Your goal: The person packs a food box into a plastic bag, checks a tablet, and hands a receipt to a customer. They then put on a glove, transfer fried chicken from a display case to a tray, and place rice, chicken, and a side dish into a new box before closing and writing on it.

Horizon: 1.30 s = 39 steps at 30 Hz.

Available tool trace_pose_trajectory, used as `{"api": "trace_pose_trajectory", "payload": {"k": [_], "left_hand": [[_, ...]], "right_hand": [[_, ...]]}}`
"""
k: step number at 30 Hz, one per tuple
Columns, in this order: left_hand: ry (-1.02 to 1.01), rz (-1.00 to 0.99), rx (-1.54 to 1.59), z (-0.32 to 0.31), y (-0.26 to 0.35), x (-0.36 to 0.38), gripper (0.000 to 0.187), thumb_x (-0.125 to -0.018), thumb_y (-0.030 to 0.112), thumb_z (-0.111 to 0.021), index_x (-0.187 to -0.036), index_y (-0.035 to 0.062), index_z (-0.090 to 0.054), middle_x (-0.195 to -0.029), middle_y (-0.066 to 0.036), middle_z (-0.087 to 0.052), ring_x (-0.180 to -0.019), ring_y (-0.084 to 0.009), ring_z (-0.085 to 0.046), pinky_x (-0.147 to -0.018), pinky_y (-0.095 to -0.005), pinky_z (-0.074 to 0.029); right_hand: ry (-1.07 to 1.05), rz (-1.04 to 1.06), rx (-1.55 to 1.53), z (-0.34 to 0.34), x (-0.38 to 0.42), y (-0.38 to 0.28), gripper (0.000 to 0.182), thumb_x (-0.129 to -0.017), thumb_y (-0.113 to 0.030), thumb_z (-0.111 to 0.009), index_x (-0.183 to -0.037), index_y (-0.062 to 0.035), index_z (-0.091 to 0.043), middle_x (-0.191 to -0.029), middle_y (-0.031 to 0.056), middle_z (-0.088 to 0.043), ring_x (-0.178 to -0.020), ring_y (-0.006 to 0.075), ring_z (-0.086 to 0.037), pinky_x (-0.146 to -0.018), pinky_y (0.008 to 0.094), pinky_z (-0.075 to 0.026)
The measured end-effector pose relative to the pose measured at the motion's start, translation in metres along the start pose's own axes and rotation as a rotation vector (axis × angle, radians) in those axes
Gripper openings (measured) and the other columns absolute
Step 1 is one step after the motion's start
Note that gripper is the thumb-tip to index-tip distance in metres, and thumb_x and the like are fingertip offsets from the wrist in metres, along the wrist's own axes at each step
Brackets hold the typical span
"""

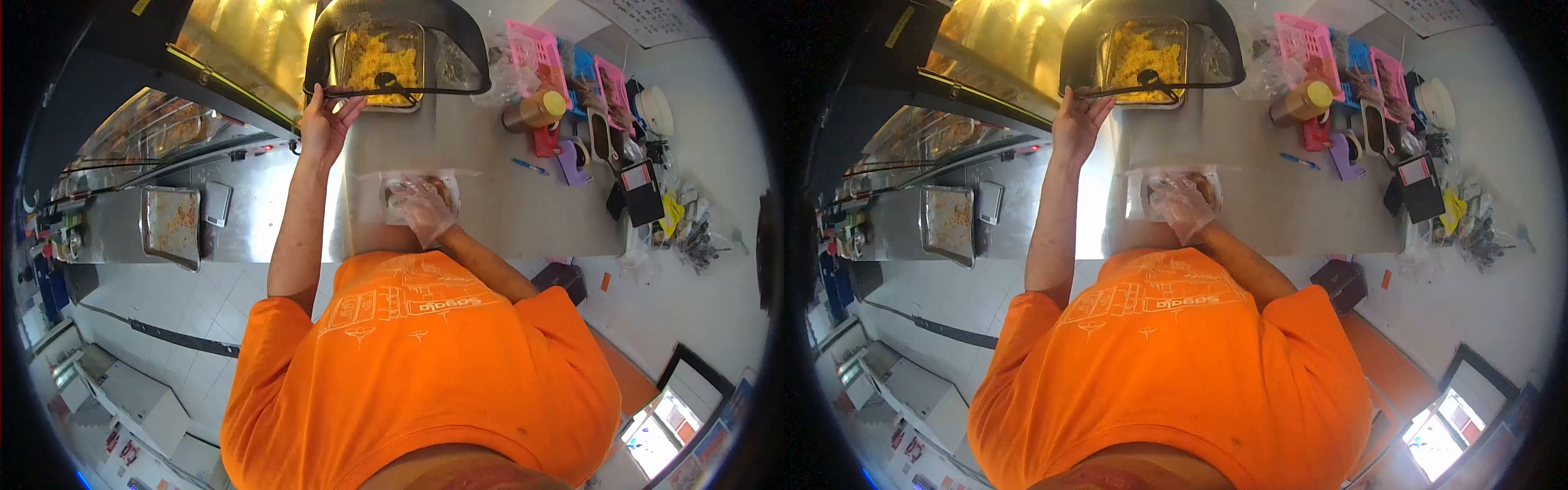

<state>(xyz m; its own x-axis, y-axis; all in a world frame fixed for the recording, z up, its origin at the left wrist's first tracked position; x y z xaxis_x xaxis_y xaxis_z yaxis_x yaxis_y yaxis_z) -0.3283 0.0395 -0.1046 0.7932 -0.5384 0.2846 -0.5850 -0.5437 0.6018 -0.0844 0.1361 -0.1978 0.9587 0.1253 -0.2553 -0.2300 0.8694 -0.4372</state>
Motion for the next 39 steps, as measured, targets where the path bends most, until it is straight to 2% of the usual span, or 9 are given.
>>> {"api": "trace_pose_trajectory", "payload": {"k": [2, 4, 6, 9, 12, 13, 14, 23, 39], "left_hand": [[0.002, -0.022, 0.035, -0.008, 0.01, 0.002, 0.039, -0.102, 0.037, -0.044, -0.108, -0.0007, -0.052, -0.106, -0.016, -0.058, -0.105, -0.0358, -0.061, -0.098, -0.0451, -0.051], [0.005, -0.023, 0.068, -0.02, 0.022, 0.0, 0.039, -0.101, 0.036, -0.045, -0.108, -0.0017, -0.052, -0.105, -0.016, -0.058, -0.105, -0.0363, -0.062, -0.096, -0.0436, -0.053], [-0.019, -0.018, 0.091, -0.024, 0.027, -0.009, 0.04, -0.102, 0.036, -0.045, -0.109, -0.0024, -0.052, -0.107, -0.017, -0.058, -0.106, -0.0368, -0.061, -0.097, -0.0431, -0.053], [-0.06, -0.034, 0.096, -0.039, 0.037, -0.015, 0.041, -0.102, 0.036, -0.044, -0.112, -0.0038, -0.051, -0.109, -0.018, -0.057, -0.109, -0.0368, -0.06, -0.098, -0.0419, -0.053], [-0.101, -0.044, 0.071, -0.053, 0.046, -0.021, 0.042, -0.102, 0.036, -0.043, -0.119, -0.0028, -0.046, -0.115, -0.019, -0.053, -0.11, -0.0333, -0.06, -0.098, -0.0393, -0.053], [-0.102, -0.044, 0.07, -0.056, 0.05, -0.025, 0.042, -0.102, 0.036, -0.043, -0.119, -0.0027, -0.047, -0.115, -0.02, -0.053, -0.11, -0.0332, -0.06, -0.098, -0.0395, -0.053], [-0.098, -0.041, 0.068, -0.056, 0.053, -0.027, 0.043, -0.102, 0.036, -0.043, -0.12, -0.0027, -0.047, -0.116, -0.02, -0.054, -0.111, -0.0331, -0.06, -0.098, -0.0397, -0.053], [-0.059, -0.053, 0.062, -0.055, 0.066, -0.039, 0.043, -0.103, 0.036, -0.04, -0.118, -0.0033, -0.05, -0.114, -0.02, -0.058, -0.107, -0.0334, -0.063, -0.098, -0.041, -0.053], [-0.016, -0.068, 0.108, -0.056, 0.06, -0.038, 0.04, -0.102, 0.034, -0.044, -0.117, -0.0015, -0.052, -0.11, -0.018, -0.063, -0.104, -0.0346, -0.065, -0.095, -0.0424, -0.055]], "right_hand": [[0.125, 0.061, -0.08, 0.039, -0.019, -0.002, 0.025, -0.085, -0.022, -0.06, -0.106, -0.0097, -0.067, -0.121, 0.0084, -0.062, -0.113, 0.0275, -0.056, -0.098, 0.044, -0.042], [0.285, -0.004, 0.322, 0.064, -0.06, 0.009, 0.025, -0.088, -0.026, -0.058, -0.105, -0.0089, -0.067, -0.118, 0.0095, -0.064, -0.104, 0.0302, -0.06, -0.091, 0.0444, -0.047], [0.225, -0.237, 0.379, 0.089, -0.13, 0.04, 0.028, -0.089, -0.029, -0.058, -0.104, -0.0084, -0.068, -0.112, 0.0112, -0.066, -0.095, 0.0323, -0.064, -0.084, 0.0439, -0.051], [-0.053, -0.811, -0.176, 0.057, -0.22, 0.14, 0.033, -0.084, -0.033, -0.063, -0.109, -0.0129, -0.07, -0.109, 0.0133, -0.069, -0.096, 0.0315, -0.066, -0.082, 0.0396, -0.053], [-0.438, -0.861, 0.089, 0.046, -0.255, 0.156, 0.038, -0.081, -0.035, -0.065, -0.111, -0.0134, -0.07, -0.111, 0.0127, -0.069, -0.103, 0.0286, -0.066, -0.085, 0.0375, -0.053], [-0.608, -0.692, 0.302, 0.025, -0.264, 0.165, 0.048, -0.079, -0.038, -0.067, -0.12, -0.014, -0.064, -0.12, 0.0117, -0.065, -0.109, 0.0285, -0.063, -0.088, 0.0376, -0.052], [-0.625, -0.694, 0.275, 0.009, -0.267, 0.179, 0.049, -0.079, -0.038, -0.067, -0.121, -0.0142, -0.064, -0.12, 0.0117, -0.065, -0.11, 0.0285, -0.063, -0.088, 0.0377, -0.052], [-0.236, -0.905, 0.216, 0.051, -0.293, 0.245, 0.05, -0.081, -0.038, -0.065, -0.126, -0.0156, -0.059, -0.124, 0.0117, -0.063, -0.111, 0.0287, -0.063, -0.09, 0.0381, -0.052], [-0.497, -0.746, 0.224, -0.002, -0.278, 0.222, 0.054, -0.085, -0.037, -0.063, -0.135, -0.0182, -0.05, -0.13, 0.0115, -0.058, -0.113, 0.0291, -0.061, -0.092, 0.0389, -0.051]]}}
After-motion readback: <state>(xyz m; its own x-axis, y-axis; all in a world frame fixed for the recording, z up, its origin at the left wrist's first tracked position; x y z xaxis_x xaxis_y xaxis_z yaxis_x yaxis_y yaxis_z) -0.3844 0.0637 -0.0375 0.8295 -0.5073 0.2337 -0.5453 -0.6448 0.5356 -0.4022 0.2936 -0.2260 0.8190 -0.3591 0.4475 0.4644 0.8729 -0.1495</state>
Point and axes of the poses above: each hand's wrist, its own x-axis away from the middle knuckle, its own z-axis out of the back of the hand, y = z × x, the point moved 4 cm from there along -x, towards the middle knuckle
